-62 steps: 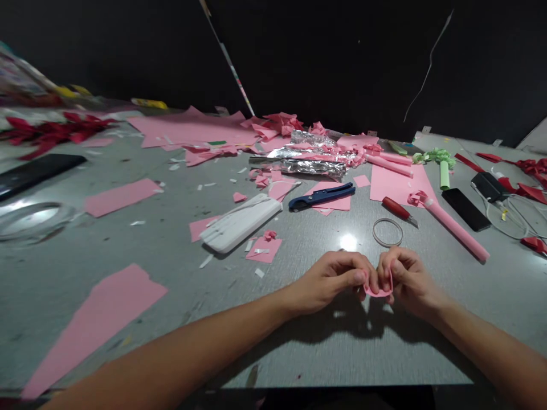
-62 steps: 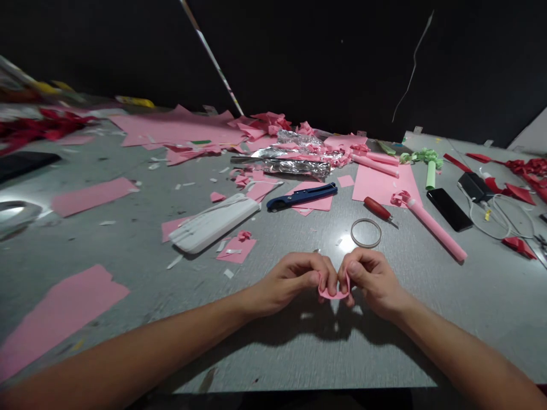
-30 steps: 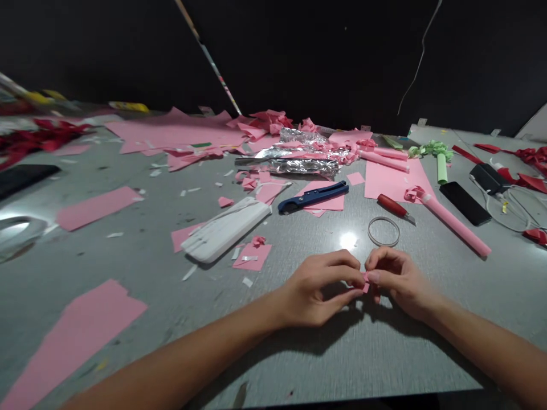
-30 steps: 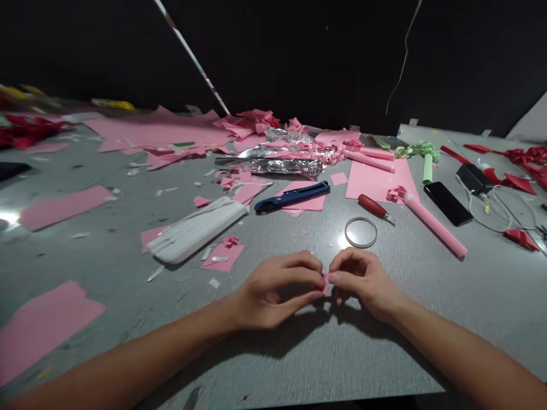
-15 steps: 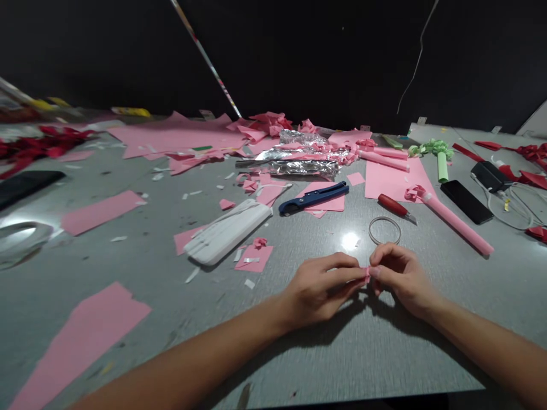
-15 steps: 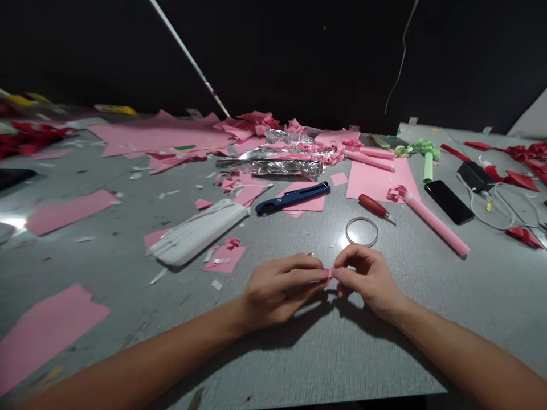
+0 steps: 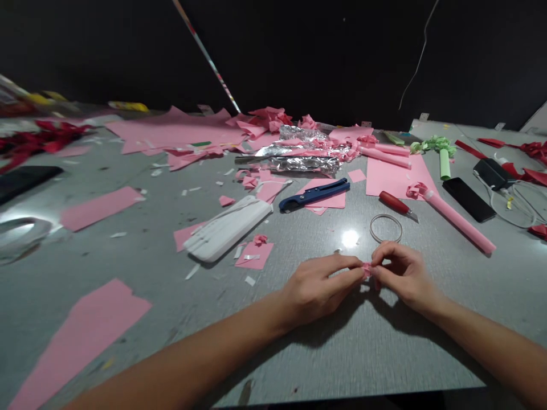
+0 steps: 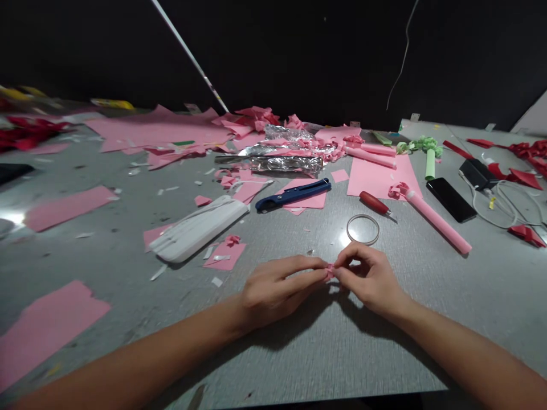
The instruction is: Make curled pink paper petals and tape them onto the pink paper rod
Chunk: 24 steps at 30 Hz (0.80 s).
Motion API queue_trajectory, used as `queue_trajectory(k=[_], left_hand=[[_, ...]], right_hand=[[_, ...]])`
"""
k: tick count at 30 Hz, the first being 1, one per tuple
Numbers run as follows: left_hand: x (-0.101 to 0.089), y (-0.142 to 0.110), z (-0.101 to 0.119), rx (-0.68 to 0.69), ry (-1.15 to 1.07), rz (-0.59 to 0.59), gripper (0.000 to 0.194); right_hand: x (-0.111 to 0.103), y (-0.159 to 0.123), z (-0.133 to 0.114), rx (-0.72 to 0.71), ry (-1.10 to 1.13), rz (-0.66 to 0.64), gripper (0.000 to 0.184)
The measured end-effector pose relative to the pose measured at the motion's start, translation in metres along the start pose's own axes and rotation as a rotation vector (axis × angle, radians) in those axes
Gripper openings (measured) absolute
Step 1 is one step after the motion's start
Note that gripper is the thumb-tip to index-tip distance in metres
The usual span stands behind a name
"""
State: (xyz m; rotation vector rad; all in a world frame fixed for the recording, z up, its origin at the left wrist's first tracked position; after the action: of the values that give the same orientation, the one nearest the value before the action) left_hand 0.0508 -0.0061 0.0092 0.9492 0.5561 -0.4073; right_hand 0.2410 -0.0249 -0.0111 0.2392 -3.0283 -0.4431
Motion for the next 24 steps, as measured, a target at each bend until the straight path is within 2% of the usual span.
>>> queue_trajectory(k=[4,9,12,16,19,24], left_hand=[[-0.001,0.002,0.001,0.033,0.037,0.023,0.022],[-0.003,0.006,0.002,0.051,0.02,0.038,0.028],[-0.005,0.007,0.004,0.064,0.051,0.041,0.026],[-0.005,0.009,0.004,0.091,0.097,-0.018,0.024],[-0.005,0.011,0.003,0.119,0.118,-0.041,0.026],[-0.001,0.01,0.002,0.106,0.063,-0.054,0.025]], right_hand=[[0.0,0.0,-0.008,-0.063,-0.119,-0.017,0.015],[0.001,0.005,-0.033,-0.313,-0.334,-0.088,0.012],[0.001,0.006,-0.037,-0.352,-0.354,-0.119,0.015],[0.001,0.003,-0.032,-0.282,-0.352,-0.132,0.012],[-0.001,0.001,-0.02,-0.13,-0.242,-0.087,0.007],[-0.003,0.003,-0.004,0.091,-0.004,-0.104,0.027]])
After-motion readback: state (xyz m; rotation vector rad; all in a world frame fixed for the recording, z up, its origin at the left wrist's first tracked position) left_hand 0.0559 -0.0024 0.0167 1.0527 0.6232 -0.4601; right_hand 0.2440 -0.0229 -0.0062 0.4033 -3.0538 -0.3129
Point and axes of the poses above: each hand's wrist, its own y-axis towards the middle knuckle, its own x-axis out of the palm, z = x × y, the point moved 5 cm from there along y, towards the middle knuckle, and after that the axes turned 10 degrees about -x, right-handed, at the moved point
